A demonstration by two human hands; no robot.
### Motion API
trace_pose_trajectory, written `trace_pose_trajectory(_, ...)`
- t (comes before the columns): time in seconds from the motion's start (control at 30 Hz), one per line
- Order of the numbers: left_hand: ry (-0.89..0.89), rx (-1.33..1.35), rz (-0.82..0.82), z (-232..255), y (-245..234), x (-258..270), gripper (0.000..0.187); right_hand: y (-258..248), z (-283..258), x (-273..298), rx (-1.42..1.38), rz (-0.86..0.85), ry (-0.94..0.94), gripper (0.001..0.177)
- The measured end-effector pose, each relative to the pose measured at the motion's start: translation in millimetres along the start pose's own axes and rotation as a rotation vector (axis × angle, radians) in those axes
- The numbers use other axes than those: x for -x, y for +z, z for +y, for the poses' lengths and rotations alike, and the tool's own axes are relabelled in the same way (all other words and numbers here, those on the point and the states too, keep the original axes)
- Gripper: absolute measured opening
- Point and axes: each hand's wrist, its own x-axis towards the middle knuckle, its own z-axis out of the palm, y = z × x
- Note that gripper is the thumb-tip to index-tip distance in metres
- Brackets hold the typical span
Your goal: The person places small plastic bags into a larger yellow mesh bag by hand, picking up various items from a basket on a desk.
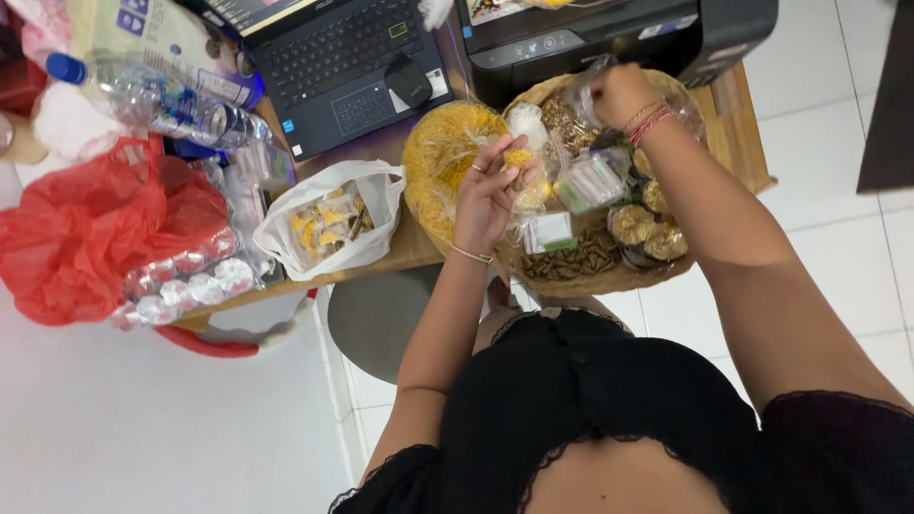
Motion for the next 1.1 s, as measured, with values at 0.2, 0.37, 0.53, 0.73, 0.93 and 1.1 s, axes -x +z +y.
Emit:
trace_pose_trajectory(0.2, 0.08, 0.019, -0.004, 2.3, 3.7, 1.0, 0.033, -19.3, -43.2, -5.2, 0.209, -0.308, -0.01, 0.027)
trace_pose_trajectory(0.37, 0.114, -0.001, 0.012, -5.3, 7.9, -0.3, 0.038, 10.5, -20.0, -24.3, 0.362, -0.219, -0.067, 0.025)
trace_pose_trajectory(0.53, 0.134, -0.018, 0.032, -11.9, 16.6, -1.5, 0.039, 5.6, -23.6, -24.5, 0.354, -0.326, -0.076, 0.026)
trace_pose_trajectory(0.73, 0.138, -0.015, 0.055, -16.3, 20.6, -4.8, 0.039, 6.1, -19.6, -25.7, 0.356, -0.269, -0.101, 0.022)
trace_pose_trajectory(0.93, 0.128, -0.022, 0.052, -19.9, 17.7, -8.4, 0.039, -5.0, -2.8, -17.1, 0.024, -0.148, -0.006, 0.045)
trace_pose_trajectory(1.1, 0.095, -0.066, 0.105, -20.2, 23.9, -14.7, 0.041, -53.6, -27.2, 13.7, -0.3, 0.007, 0.045, 0.017)
